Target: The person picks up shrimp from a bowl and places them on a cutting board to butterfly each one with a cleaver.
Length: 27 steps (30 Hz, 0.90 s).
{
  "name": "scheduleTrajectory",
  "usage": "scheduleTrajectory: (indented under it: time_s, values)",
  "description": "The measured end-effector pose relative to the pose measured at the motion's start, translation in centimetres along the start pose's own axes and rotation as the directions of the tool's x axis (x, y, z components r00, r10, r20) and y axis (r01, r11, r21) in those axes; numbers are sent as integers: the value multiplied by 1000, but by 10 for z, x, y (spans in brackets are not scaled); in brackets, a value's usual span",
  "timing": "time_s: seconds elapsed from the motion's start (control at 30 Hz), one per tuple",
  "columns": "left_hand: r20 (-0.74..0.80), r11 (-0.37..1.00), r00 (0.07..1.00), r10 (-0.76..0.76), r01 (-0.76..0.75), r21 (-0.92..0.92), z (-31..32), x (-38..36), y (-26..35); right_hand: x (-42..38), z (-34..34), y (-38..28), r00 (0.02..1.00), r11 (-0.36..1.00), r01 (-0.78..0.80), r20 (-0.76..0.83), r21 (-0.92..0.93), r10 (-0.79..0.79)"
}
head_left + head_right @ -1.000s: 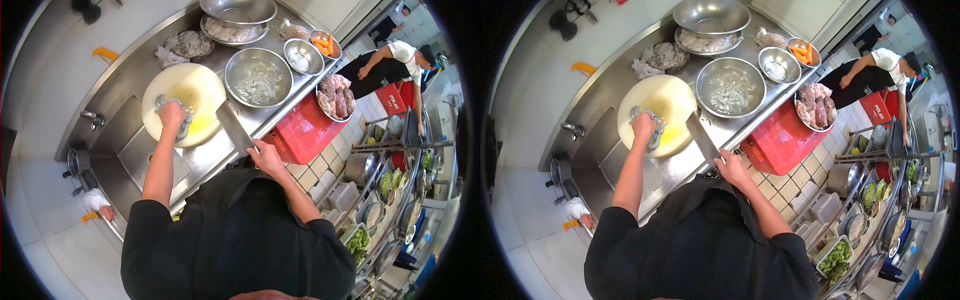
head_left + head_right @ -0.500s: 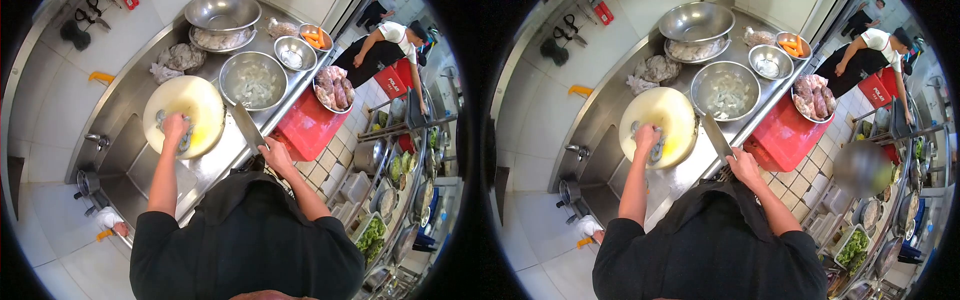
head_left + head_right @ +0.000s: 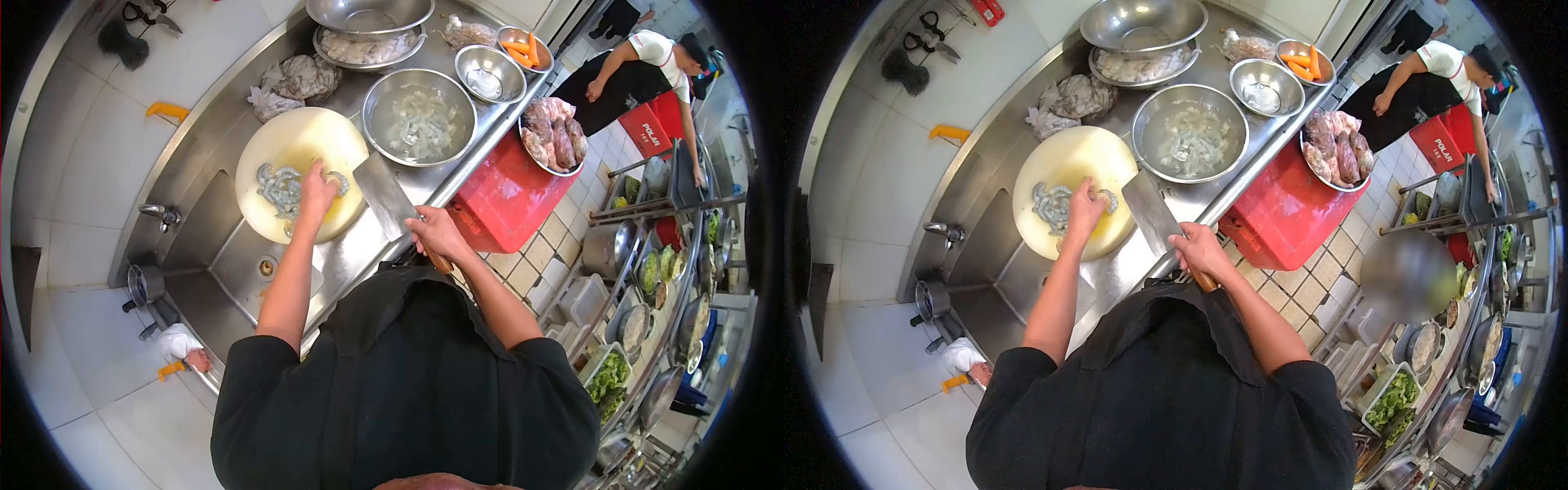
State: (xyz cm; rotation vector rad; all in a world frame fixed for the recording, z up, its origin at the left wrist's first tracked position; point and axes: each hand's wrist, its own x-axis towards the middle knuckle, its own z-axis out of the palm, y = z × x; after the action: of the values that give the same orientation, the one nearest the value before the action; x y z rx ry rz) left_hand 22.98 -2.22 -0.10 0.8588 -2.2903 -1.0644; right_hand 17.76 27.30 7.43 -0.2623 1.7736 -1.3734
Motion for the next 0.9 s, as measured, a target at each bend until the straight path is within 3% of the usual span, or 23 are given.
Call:
scheduleTrajectory:
  time_s: [0.1, 0.2, 0.4, 0.9]
  values:
    - [286, 988, 949, -132, 103, 116, -14, -6, 5, 14, 5, 7, 1000, 1000, 7, 19, 26, -7]
    - [304, 986, 953, -1, -50, 160, -11, -11, 2, 26, 10, 7, 1000, 1000, 8, 21, 26, -8]
    - [315, 981, 938, -144, 94, 171, -8, -9, 5, 39, 13, -5, 1000, 1000, -26, 12, -16, 26]
    - [310, 964, 943, -120, 37, 262, -5, -7, 1, 33, 12, 2, 998, 998, -21, 58, 56, 18]
